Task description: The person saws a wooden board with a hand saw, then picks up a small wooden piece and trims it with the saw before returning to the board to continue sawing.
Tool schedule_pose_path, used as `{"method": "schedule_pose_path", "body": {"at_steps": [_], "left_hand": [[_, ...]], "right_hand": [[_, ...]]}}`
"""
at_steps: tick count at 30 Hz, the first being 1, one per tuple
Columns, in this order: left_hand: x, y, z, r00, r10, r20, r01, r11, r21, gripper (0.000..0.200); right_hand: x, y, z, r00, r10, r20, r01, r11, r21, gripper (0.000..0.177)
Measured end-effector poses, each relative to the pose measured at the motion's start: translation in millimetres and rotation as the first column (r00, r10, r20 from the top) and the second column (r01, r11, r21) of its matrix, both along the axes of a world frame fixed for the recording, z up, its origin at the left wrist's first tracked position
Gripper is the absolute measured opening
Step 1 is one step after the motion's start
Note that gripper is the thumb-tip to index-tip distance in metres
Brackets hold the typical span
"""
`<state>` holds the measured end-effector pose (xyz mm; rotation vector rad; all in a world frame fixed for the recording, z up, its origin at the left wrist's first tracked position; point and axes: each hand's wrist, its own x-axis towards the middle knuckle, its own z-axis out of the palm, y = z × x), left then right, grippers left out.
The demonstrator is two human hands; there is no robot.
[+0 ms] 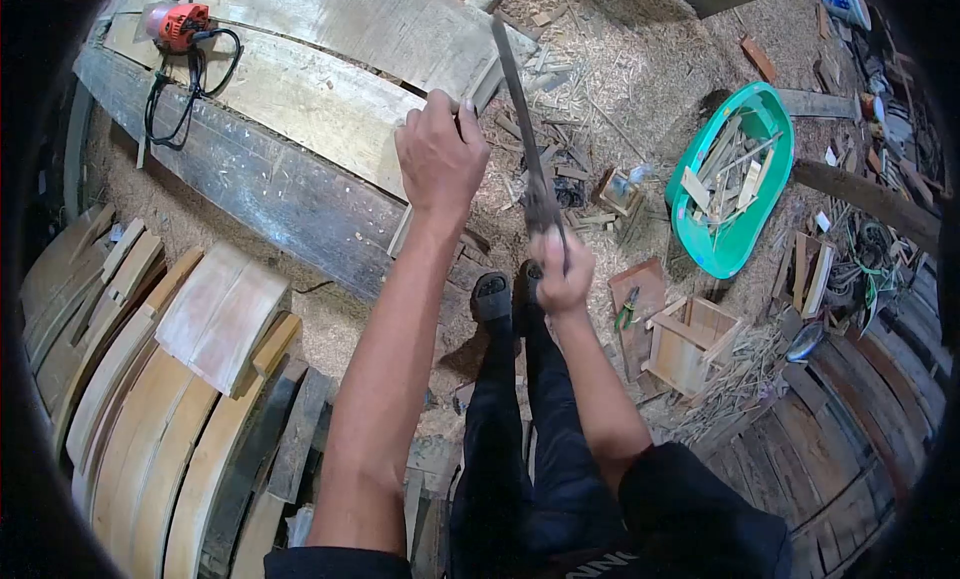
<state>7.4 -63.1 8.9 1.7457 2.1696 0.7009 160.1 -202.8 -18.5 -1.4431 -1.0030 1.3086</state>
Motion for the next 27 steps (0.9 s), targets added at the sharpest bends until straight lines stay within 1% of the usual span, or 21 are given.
{"method": "schedule_pose_path", "body": {"at_steps": [1, 2, 4, 5, 7, 8, 9, 12, 13, 14, 15, 16, 17, 20, 21, 24, 25, 27], "left_hand": [[0.2, 0.7, 0.4, 1.000, 0.001, 0.000, -0.001, 1.000, 0.020, 0.021], [-0.7, -0.5, 0.4, 1.000, 0.007, -0.003, -0.007, 0.999, 0.035, 0.021], [-1.5, -3.3, -2.1, 1.000, 0.004, -0.008, -0.004, 1.000, 0.009, 0.020], [-1.2, 0.3, -1.8, 1.000, 0.003, -0.009, -0.003, 1.000, 0.009, 0.019], [-0.5, -4.0, -2.8, 1.000, -0.002, -0.012, 0.002, 1.000, 0.001, 0.020], [-1.9, 0.5, -3.4, 1.000, 0.003, -0.019, -0.003, 1.000, 0.014, 0.020], [-1.4, 1.5, -2.8, 1.000, 0.010, -0.016, -0.009, 1.000, 0.019, 0.020], [-3.0, -1.0, -1.2, 1.000, 0.021, -0.013, -0.021, 1.000, 0.023, 0.020], [-3.3, -1.1, -1.7, 1.000, 0.023, -0.009, -0.023, 0.999, 0.024, 0.020], [-0.5, -0.1, -1.3, 1.000, 0.017, 0.003, -0.017, 0.999, 0.027, 0.021], [-1.1, 0.2, -6.6, 0.998, 0.022, -0.061, -0.021, 1.000, 0.014, 0.020], [0.4, -1.1, -6.6, 0.999, 0.017, -0.040, -0.017, 1.000, 0.005, 0.020], [0.6, -3.2, -4.6, 1.000, 0.015, -0.022, -0.015, 1.000, -0.003, 0.021], [-0.1, 0.4, -0.8, 1.000, 0.007, -0.001, -0.007, 1.000, -0.008, 0.021], [0.0, 1.9, -1.5, 1.000, 0.010, 0.003, -0.010, 1.000, 0.007, 0.021], [-2.1, -2.9, -4.8, 1.000, 0.012, -0.015, -0.012, 1.000, 0.022, 0.021], [-1.4, 0.5, -4.7, 1.000, 0.008, -0.022, -0.007, 0.999, 0.035, 0.021], [0.4, -3.0, -3.2, 1.000, 0.017, -0.026, -0.017, 1.000, -0.007, 0.022]], "right_hand": [[-6.4, 23.6, -4.8, 0.995, 0.000, 0.100, -0.010, 0.995, 0.104, 0.035], [-12.8, 39.4, -5.1, 0.996, 0.002, 0.089, -0.010, 0.996, 0.087, 0.035], [-18.2, 53.3, -1.5, 0.997, -0.011, 0.077, 0.007, 0.999, 0.047, 0.036], [-12.0, 37.8, -1.1, 0.999, 0.009, 0.052, -0.012, 0.998, 0.059, 0.037], [-3.9, -13.5, 7.9, 0.998, -0.021, 0.051, 0.022, 1.000, -0.003, 0.039], [-3.2, -18.3, 7.3, 0.999, -0.030, 0.045, 0.030, 0.999, -0.017, 0.040], [-2.4, -12.7, 8.7, 0.998, -0.029, 0.047, 0.028, 0.999, 0.032, 0.041], [-11.0, 41.2, -4.2, 0.989, 0.014, 0.148, -0.022, 0.998, 0.053, 0.039], [-15.9, 52.5, -8.5, 1.000, 0.002, 0.022, -0.002, 1.000, 0.000, 0.038], [-13.2, 44.3, -6.7, 0.999, 0.000, 0.043, 0.000, 1.000, 0.011, 0.037], [-9.5, 32.6, -3.5, 0.998, -0.003, 0.066, 0.001, 1.000, 0.030, 0.036], [-7.3, 17.2, 0.8, 0.996, -0.003, 0.087, -0.001, 0.999, 0.045, 0.036], [-2.5, -4.1, 2.6, 1.000, -0.009, 0.007, 0.008, 0.999, 0.044, 0.035], [1.2, -1.9, 5.8, 0.999, -0.010, -0.050, 0.010, 1.000, 0.010, 0.035], [-0.2, 19.9, -4.6, 0.998, 0.011, 0.055, -0.014, 0.998, 0.057, 0.034], [-15.0, 54.3, -2.7, 0.994, 0.017, 0.104, -0.021, 0.999, 0.043, 0.034], [-10.7, 41.0, 3.0, 0.986, 0.031, 0.166, -0.046, 0.995, 0.089, 0.035], [0.1, -14.4, 10.8, 0.995, 0.010, 0.104, -0.017, 0.998, 0.064, 0.036]]}}
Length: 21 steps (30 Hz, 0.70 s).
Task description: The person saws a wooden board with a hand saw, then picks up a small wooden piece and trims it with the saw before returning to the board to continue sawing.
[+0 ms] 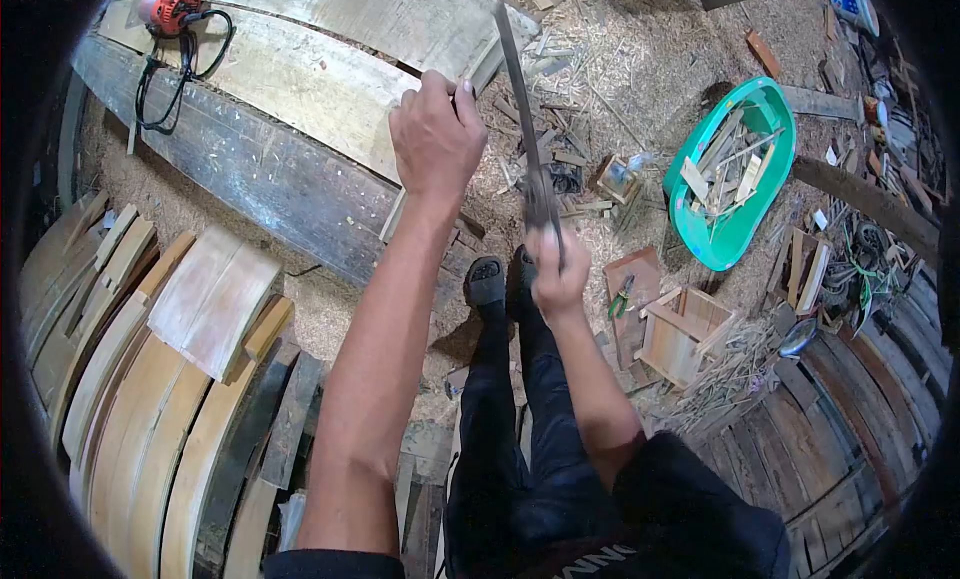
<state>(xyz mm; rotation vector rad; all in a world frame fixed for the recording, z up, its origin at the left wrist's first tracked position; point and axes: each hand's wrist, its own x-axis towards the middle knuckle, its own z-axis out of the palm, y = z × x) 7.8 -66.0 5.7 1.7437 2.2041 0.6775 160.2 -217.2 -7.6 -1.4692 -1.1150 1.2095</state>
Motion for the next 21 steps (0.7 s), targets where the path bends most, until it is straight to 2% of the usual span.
{"method": "schedule_pose_path", "body": {"at_steps": [4, 7, 8, 11, 12, 15, 16, 19, 21], "left_hand": [[-1.8, 4.5, 0.3, 1.000, 0.002, 0.003, -0.002, 1.000, 0.004, 0.022], [-2.1, 2.8, -0.2, 1.000, -0.009, -0.004, 0.009, 0.999, 0.037, 0.022], [-2.4, 3.1, -0.4, 1.000, -0.012, 0.006, 0.012, 0.999, 0.036, 0.022], [-1.7, 3.6, 1.2, 1.000, -0.004, -0.003, 0.004, 1.000, 0.024, 0.022], [-3.1, 8.5, 2.2, 1.000, 0.007, 0.000, -0.007, 1.000, 0.028, 0.022], [-2.9, 4.1, 1.7, 1.000, 0.007, 0.004, -0.007, 1.000, 0.011, 0.022], [-3.1, 3.5, 0.9, 1.000, 0.008, -0.001, -0.008, 1.000, 0.010, 0.023], [-2.2, 5.8, -1.9, 1.000, -0.003, 0.013, 0.003, 1.000, 0.027, 0.024], [-3.6, 5.9, -1.4, 1.000, 0.008, 0.012, -0.008, 1.000, -0.013, 0.024]], "right_hand": [[-1.3, 14.9, -12.3, 0.995, -0.011, -0.094, 0.008, 0.999, -0.037, 0.036], [-12.4, 53.1, -27.6, 1.000, -0.014, 0.000, 0.014, 0.997, -0.073, 0.035], [-8.5, 49.2, -18.2, 0.999, 0.025, 0.026, -0.024, 0.999, -0.034, 0.034], [4.3, -10.3, -9.7, 0.998, -0.013, -0.060, 0.012, 1.000, -0.013, 0.034], [2.6, -9.1, 2.3, 0.997, -0.042, -0.069, 0.038, 0.998, -0.050, 0.034], [1.2, 43.9, -11.0, 0.996, 0.019, -0.089, -0.019, 1.000, 0.005, 0.033], [-4.8, 62.3, -7.1, 0.999, 0.016, -0.047, -0.019, 0.998, -0.062, 0.033], [-4.2, 30.9, -0.8, 1.000, 0.012, 0.012, -0.012, 0.999, -0.036, 0.034], [3.6, -1.2, -1.9, 0.999, 0.000, -0.051, -0.001, 1.000, -0.028, 0.034]]}}
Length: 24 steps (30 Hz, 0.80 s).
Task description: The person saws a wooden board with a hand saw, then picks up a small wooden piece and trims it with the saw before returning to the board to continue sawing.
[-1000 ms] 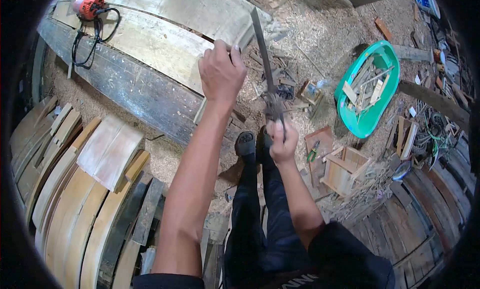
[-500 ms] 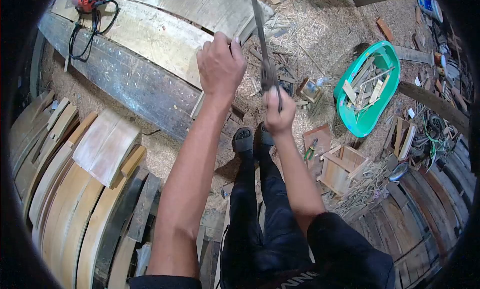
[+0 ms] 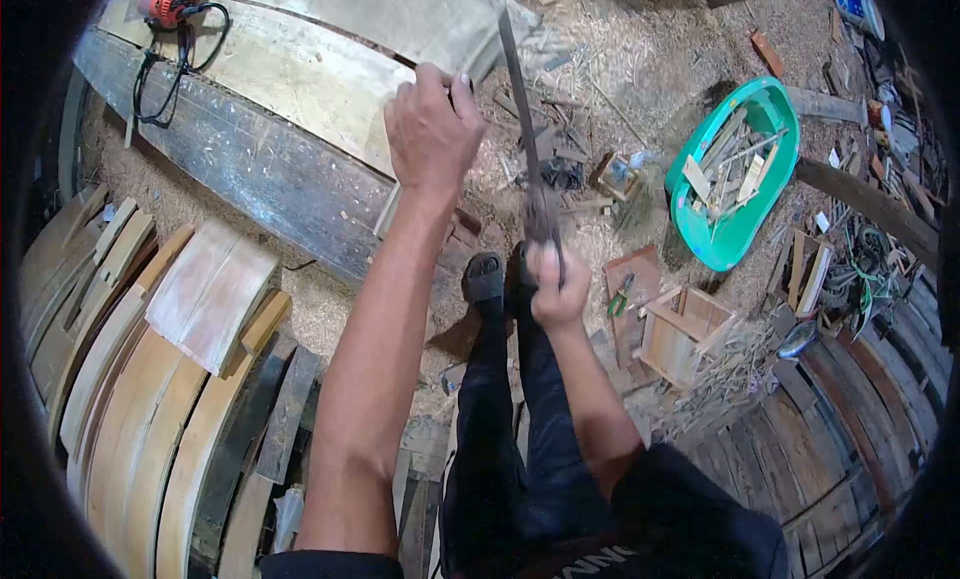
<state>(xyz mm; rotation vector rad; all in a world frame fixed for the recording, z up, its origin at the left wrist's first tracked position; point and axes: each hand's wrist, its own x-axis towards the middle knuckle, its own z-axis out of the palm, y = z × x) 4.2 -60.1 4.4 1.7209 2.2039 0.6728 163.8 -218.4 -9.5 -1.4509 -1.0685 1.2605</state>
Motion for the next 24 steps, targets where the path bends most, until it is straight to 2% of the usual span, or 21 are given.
{"method": "schedule_pose_path", "body": {"at_steps": [2, 3, 5, 7, 10, 14, 18, 21, 24], "left_hand": [[0.4, 0.4, -0.6, 1.000, 0.024, -0.018, -0.026, 0.996, -0.085, 0.022], [2.5, 0.8, -0.9, 0.998, 0.068, 0.011, -0.067, 0.995, -0.071, 0.023], [1.4, 10.8, 0.1, 0.982, 0.180, 0.062, -0.178, 0.983, -0.036, 0.025], [0.6, 12.7, 0.1, 0.985, 0.169, 0.035, -0.168, 0.985, -0.032, 0.026], [1.3, 8.0, 1.3, 0.988, 0.152, 0.029, -0.151, 0.988, -0.045, 0.026], [1.4, 9.1, 1.9, 0.982, 0.169, 0.087, -0.164, 0.985, -0.062, 0.027], [6.8, 1.9, 2.0, 0.999, 0.029, 0.024, -0.028, 0.998, -0.063, 0.024], [8.7, 2.2, 3.2, 0.998, 0.053, 0.017, -0.052, 0.996, -0.075, 0.025], [9.8, 3.1, 6.5, 0.998, 0.061, 0.014, -0.060, 0.996, -0.060, 0.029]], "right_hand": [[3.5, -7.9, -0.9, 1.000, -0.004, -0.020, 0.004, 1.000, 0.013, 0.035], [0.6, 5.0, -3.2, 0.998, -0.010, 0.063, 0.008, 1.000, 0.025, 0.035], [5.0, 14.2, -23.2, 0.999, 0.021, 0.046, -0.021, 1.000, -0.007, 0.036], [10.8, 13.7, -22.9, 0.994, 0.073, 0.078, -0.072, 0.997, -0.022, 0.037], [20.8, 6.4, -6.9, 0.998, 0.065, -0.007, -0.065, 0.997, -0.035, 0.037], [33.7, 18.4, 0.6, 0.991, 0.127, 0.050, -0.124, 0.991, -0.055, 0.034], [26.7, 38.8, 0.7, 0.992, 0.128, 0.023, -0.128, 0.992, 0.022, 0.032], [25.0, 44.3, 2.5, 0.992, 0.123, 0.031, -0.125, 0.991, 0.042, 0.032], [29.9, 41.0, -1.6, 0.979, 0.188, 0.075, -0.192, 0.980, 0.047, 0.034]]}}
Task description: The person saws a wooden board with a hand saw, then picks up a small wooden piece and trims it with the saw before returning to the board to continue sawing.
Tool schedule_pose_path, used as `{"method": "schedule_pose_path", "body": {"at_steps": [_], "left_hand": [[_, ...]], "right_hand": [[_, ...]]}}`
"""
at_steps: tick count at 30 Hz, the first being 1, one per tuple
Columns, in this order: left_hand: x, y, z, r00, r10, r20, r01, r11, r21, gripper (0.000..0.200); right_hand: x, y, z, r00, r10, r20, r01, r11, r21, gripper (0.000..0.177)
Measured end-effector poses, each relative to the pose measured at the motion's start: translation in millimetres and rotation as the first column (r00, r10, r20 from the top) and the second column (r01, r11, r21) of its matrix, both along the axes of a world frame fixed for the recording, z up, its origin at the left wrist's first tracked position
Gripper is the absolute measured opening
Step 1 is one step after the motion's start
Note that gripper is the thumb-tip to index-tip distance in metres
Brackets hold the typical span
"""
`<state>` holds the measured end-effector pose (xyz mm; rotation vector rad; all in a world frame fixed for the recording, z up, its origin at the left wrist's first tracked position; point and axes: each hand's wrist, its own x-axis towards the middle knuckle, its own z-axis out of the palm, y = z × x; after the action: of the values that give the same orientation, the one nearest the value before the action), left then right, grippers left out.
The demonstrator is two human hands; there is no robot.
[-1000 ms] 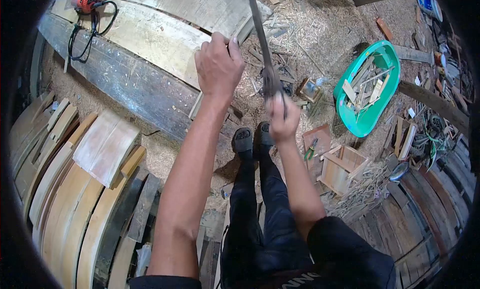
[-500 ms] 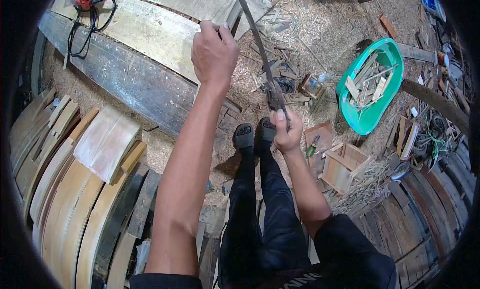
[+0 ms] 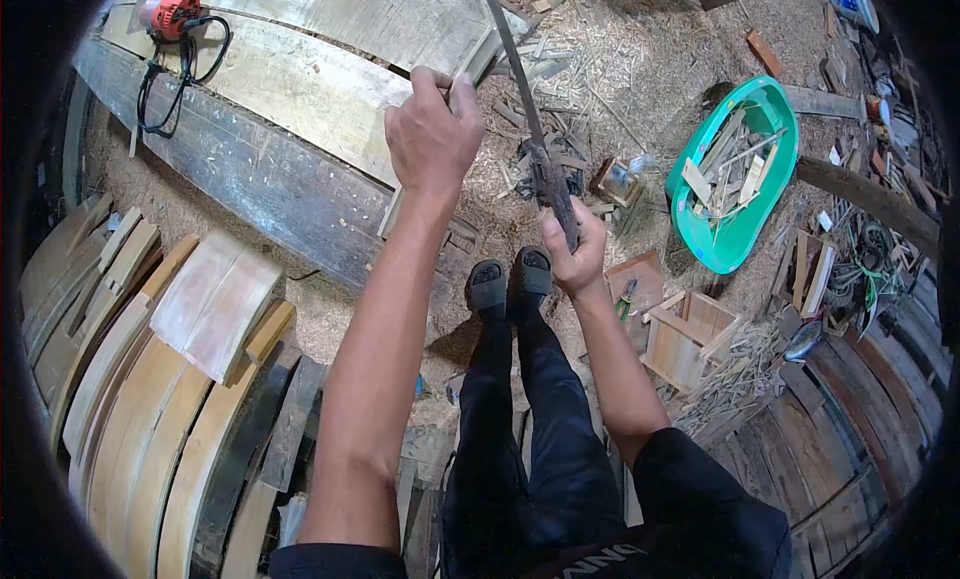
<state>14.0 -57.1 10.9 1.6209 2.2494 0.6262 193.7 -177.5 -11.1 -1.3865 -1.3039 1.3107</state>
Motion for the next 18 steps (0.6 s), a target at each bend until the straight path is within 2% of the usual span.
{"method": "schedule_pose_path", "body": {"at_steps": [3, 9, 12, 13, 16, 18], "left_hand": [[0.2, -1.1, 2.2, 1.000, -0.001, 0.021, 0.001, 1.000, -0.010, 0.033], [-0.5, -0.5, 3.2, 0.999, -0.008, 0.048, 0.010, 0.999, -0.048, 0.033], [-1.3, -0.9, 2.7, 0.999, -0.019, 0.039, 0.021, 0.998, -0.060, 0.031], [-1.7, -1.0, 1.4, 0.999, -0.024, 0.033, 0.026, 0.998, -0.056, 0.030], [-0.9, -0.8, 1.6, 0.999, -0.027, 0.037, 0.029, 0.998, -0.055, 0.030], [-0.8, -0.9, 2.1, 0.998, -0.048, 0.030, 0.049, 0.998, -0.044, 0.030]], "right_hand": [[-3.4, -4.3, -3.9, 0.996, -0.066, -0.062, 0.063, 0.997, -0.044, 0.033], [-12.3, -18.6, 0.7, 0.990, -0.122, -0.076, 0.119, 0.992, -0.050, 0.034], [-19.8, -4.2, -11.4, 0.987, -0.142, -0.078, 0.145, 0.989, 0.024, 0.033], [-20.3, 4.7, -10.7, 0.989, -0.140, -0.040, 0.138, 0.990, -0.042, 0.031], [-25.3, -7.6, -12.1, 0.986, -0.166, -0.004, 0.166, 0.985, 0.045, 0.030], [-24.8, -27.7, -0.7, 0.982, -0.190, 0.001, 0.190, 0.981, -0.032, 0.030]]}}
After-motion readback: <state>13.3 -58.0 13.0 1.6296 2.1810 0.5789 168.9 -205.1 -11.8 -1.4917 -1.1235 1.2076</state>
